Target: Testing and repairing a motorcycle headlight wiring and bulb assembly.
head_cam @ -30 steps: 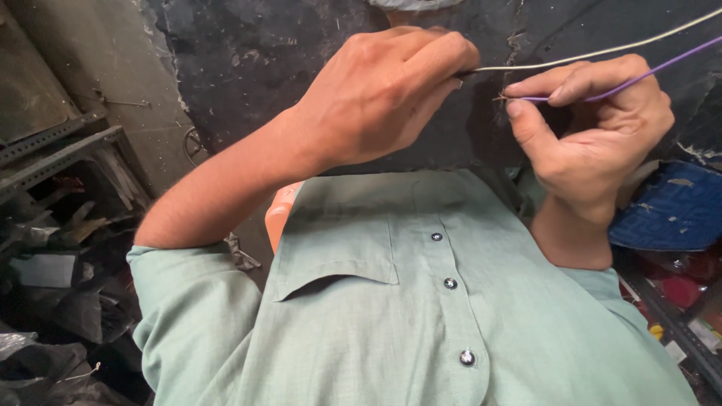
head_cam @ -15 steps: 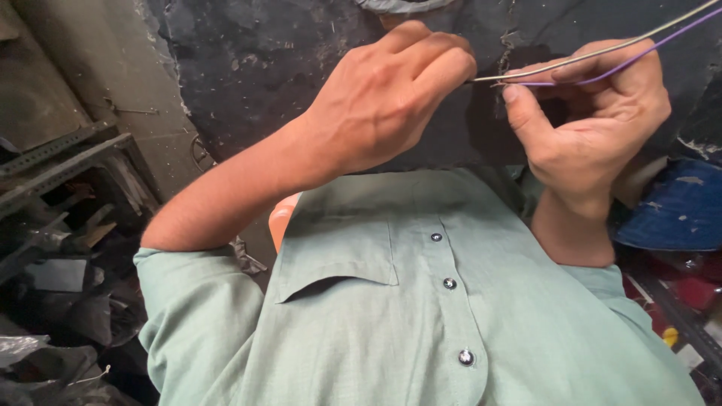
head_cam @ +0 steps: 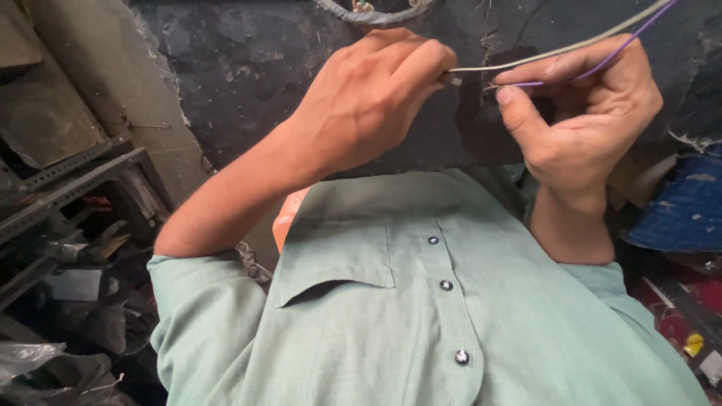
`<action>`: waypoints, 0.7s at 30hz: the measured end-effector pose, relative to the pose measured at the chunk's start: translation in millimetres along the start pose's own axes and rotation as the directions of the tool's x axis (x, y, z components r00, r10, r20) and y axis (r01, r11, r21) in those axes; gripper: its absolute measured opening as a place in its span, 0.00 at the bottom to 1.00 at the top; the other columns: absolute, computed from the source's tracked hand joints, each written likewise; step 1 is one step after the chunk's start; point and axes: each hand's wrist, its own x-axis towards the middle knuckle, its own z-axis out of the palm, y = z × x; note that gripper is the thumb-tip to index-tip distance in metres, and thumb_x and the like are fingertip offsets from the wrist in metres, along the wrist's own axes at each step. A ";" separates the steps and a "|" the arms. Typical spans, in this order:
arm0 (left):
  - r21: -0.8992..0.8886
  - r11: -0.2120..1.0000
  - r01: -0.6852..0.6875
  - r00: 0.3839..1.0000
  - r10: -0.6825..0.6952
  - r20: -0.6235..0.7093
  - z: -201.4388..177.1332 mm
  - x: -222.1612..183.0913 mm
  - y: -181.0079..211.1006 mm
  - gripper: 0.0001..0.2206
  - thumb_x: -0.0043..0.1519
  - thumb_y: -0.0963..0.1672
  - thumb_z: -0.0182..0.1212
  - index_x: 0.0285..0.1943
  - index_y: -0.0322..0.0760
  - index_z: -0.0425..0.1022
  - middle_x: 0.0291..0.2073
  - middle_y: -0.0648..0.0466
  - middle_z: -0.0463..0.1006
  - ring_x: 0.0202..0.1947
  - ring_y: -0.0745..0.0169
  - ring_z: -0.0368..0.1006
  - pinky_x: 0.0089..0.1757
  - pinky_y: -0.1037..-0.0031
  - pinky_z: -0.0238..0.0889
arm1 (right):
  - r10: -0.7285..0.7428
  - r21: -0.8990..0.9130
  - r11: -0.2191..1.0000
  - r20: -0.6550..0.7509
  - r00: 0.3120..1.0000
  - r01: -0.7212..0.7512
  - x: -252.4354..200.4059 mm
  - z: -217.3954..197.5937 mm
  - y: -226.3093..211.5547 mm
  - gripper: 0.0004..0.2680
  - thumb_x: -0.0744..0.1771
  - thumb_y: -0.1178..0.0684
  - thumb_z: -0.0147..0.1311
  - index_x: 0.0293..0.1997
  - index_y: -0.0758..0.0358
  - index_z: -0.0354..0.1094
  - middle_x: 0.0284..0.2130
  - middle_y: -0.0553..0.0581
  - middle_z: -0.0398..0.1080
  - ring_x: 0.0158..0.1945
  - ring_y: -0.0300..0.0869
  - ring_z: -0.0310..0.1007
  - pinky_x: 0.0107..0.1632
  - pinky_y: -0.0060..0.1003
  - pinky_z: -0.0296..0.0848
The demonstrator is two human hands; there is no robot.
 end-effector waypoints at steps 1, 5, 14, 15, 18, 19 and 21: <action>-0.005 1.000 0.023 1.000 -0.023 -0.002 1.8 -0.6 -1.3 0.07 0.65 0.38 0.63 0.49 0.33 0.70 0.42 0.49 0.78 0.41 0.48 0.76 0.40 0.62 0.69 | 0.034 0.041 0.999 -0.030 0.999 -0.033 -0.7 -0.4 1.0 0.13 0.72 0.72 0.64 0.51 0.70 0.57 0.41 0.63 0.71 0.47 0.45 0.82 0.50 0.32 0.84; -0.032 0.998 0.047 0.999 -0.048 -0.016 3.2 -1.2 -3.5 0.07 0.67 0.37 0.62 0.50 0.34 0.70 0.43 0.50 0.78 0.40 0.50 0.76 0.41 0.63 0.69 | 0.026 0.053 0.998 0.007 1.000 -0.026 -2.2 -12.9 8.8 0.12 0.71 0.70 0.63 0.51 0.70 0.59 0.41 0.63 0.71 0.47 0.46 0.82 0.50 0.33 0.84; -0.254 0.961 0.107 0.969 -0.159 -0.190 8.4 -0.2 9.3 0.08 0.65 0.36 0.68 0.46 0.33 0.72 0.41 0.51 0.77 0.40 0.51 0.76 0.41 0.66 0.70 | 0.028 0.062 0.998 0.034 0.999 -0.030 1.8 -26.2 11.0 0.13 0.72 0.68 0.64 0.53 0.68 0.57 0.41 0.65 0.73 0.44 0.45 0.79 0.49 0.32 0.79; -0.291 0.951 0.105 0.968 -0.164 -0.188 9.9 -0.5 9.4 0.07 0.66 0.35 0.66 0.47 0.33 0.72 0.43 0.51 0.77 0.42 0.52 0.77 0.43 0.68 0.71 | 0.022 0.047 0.999 0.036 0.999 -0.024 1.6 -26.5 11.8 0.13 0.72 0.69 0.64 0.53 0.69 0.57 0.41 0.65 0.73 0.43 0.45 0.79 0.48 0.32 0.79; -0.321 0.941 0.105 0.968 -0.170 -0.183 15.2 -0.9 9.6 0.09 0.66 0.34 0.63 0.50 0.35 0.72 0.46 0.53 0.77 0.45 0.53 0.77 0.44 0.70 0.72 | 0.010 0.012 1.000 0.036 0.999 -0.010 1.0 -28.4 13.7 0.13 0.72 0.69 0.64 0.52 0.69 0.56 0.40 0.66 0.73 0.42 0.45 0.79 0.47 0.31 0.78; -0.312 0.945 0.099 0.970 -0.162 -0.182 16.6 -0.8 9.0 0.10 0.66 0.33 0.61 0.51 0.35 0.72 0.46 0.53 0.76 0.46 0.53 0.77 0.44 0.71 0.72 | -0.003 -0.011 1.000 0.030 1.000 0.004 0.6 -28.6 14.6 0.13 0.71 0.69 0.64 0.52 0.70 0.56 0.40 0.66 0.73 0.42 0.45 0.78 0.46 0.31 0.78; -0.301 0.948 0.102 0.973 -0.158 -0.170 17.9 1.7 10.6 0.10 0.66 0.33 0.61 0.52 0.35 0.73 0.46 0.53 0.76 0.45 0.53 0.77 0.44 0.70 0.72 | -0.012 -0.033 0.999 0.021 1.000 0.013 0.1 -28.8 15.6 0.13 0.71 0.69 0.64 0.52 0.70 0.56 0.40 0.67 0.73 0.41 0.46 0.78 0.45 0.31 0.78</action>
